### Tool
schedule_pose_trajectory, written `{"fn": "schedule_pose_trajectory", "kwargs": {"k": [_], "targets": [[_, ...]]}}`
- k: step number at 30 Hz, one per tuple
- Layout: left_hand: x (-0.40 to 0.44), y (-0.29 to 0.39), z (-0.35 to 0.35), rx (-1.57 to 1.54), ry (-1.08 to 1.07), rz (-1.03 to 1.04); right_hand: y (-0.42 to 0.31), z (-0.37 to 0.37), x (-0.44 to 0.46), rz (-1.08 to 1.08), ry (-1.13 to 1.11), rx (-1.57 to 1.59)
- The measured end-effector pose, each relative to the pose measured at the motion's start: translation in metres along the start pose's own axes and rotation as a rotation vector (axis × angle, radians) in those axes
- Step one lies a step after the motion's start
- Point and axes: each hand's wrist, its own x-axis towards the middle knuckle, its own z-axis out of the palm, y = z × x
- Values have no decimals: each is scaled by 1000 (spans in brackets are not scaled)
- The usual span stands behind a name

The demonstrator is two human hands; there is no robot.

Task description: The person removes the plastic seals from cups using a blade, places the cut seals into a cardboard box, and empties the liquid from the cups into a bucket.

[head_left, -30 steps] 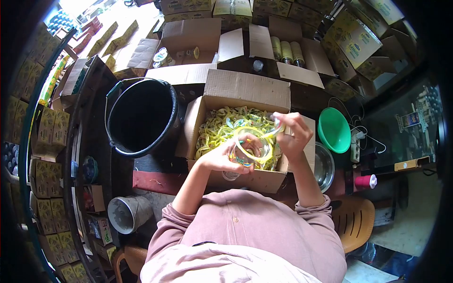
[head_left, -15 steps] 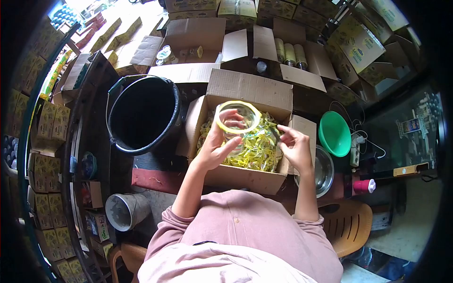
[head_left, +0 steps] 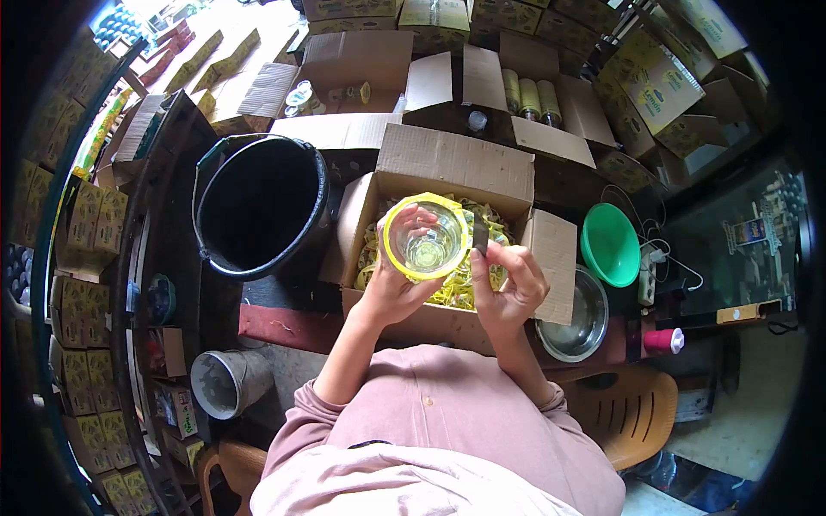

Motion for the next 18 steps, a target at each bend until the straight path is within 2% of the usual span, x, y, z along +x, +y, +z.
{"fn": "schedule_pose_trajectory", "kwargs": {"k": [10,18], "targets": [[0,1,2,60,-6,0,-5,5,-3,-48,44,-44],[-1,5,4,222,12,9,-7,7,-1,-105,80,-113]]}}
